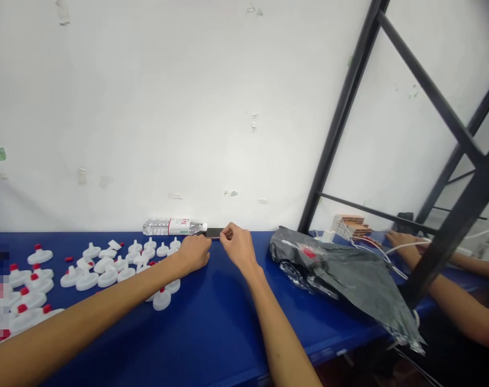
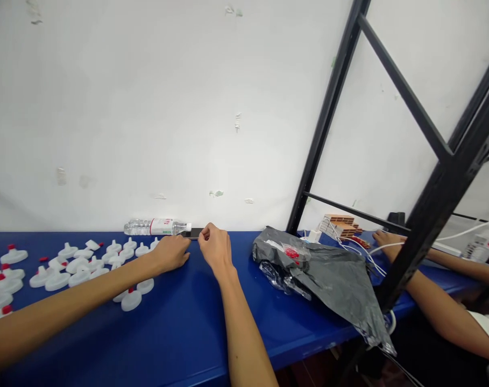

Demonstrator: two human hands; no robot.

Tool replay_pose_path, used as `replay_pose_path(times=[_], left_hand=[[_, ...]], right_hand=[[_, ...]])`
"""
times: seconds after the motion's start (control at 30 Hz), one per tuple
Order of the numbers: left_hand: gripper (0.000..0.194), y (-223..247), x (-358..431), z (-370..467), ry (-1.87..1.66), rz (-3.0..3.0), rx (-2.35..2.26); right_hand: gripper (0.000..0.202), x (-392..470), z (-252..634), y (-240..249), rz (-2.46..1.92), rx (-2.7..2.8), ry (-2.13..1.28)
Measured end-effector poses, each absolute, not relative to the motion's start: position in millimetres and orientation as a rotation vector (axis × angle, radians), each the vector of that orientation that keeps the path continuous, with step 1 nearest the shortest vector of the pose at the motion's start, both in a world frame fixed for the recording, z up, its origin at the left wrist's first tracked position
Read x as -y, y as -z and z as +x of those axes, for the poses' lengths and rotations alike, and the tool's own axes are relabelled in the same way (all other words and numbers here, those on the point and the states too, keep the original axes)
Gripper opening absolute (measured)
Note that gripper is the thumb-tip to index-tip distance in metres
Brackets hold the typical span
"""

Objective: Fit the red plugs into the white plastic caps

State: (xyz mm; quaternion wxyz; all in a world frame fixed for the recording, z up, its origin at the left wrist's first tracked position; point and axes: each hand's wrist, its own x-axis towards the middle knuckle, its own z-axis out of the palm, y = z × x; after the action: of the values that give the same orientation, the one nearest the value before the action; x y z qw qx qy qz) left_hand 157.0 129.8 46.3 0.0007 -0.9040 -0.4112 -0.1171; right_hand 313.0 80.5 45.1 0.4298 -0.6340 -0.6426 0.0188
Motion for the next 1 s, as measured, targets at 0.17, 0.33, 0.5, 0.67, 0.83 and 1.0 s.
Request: replay_pose_path(times=[0.17, 0.33, 0.5, 0.67, 0.83, 1.0], left_hand=[[0.035, -50.4, -145.2, 147.8, 0.419, -2.903, 1.359], [0.03, -66.3, -148.1, 132.6, 0.671, -3.015, 1.315], [0.037, -83.4, -132.2, 112.5, 1.02, -3.019, 1.378], [0.048, -85.4, -114.8, 88.5, 1.278, -2.949, 1.425], [0.05, -67.6, -103.0, 71.4, 1.406, -2.865, 1.409], [0.042, -56.0, -101.7, 64.4, 1.469, -2.859, 1.321]], right_hand=[[0.013, -80.2, 312.8, -47.1, -1.573, 1.588, -0.046], [0.023, -81.1, 309.4, -45.0, -1.565, 1.614, -0.06], [0.013, -78.6, 304.1, -44.2, -1.519, 1.622, -0.138], [0.01, -77.1, 295.6, -45.3, -1.397, 1.556, -0.281], [0.013, -75.2, 278.4, -47.2, -1.183, 1.504, -0.567], [0.035, -74.2, 263.9, -45.0, -1.01, 1.491, -0.823]])
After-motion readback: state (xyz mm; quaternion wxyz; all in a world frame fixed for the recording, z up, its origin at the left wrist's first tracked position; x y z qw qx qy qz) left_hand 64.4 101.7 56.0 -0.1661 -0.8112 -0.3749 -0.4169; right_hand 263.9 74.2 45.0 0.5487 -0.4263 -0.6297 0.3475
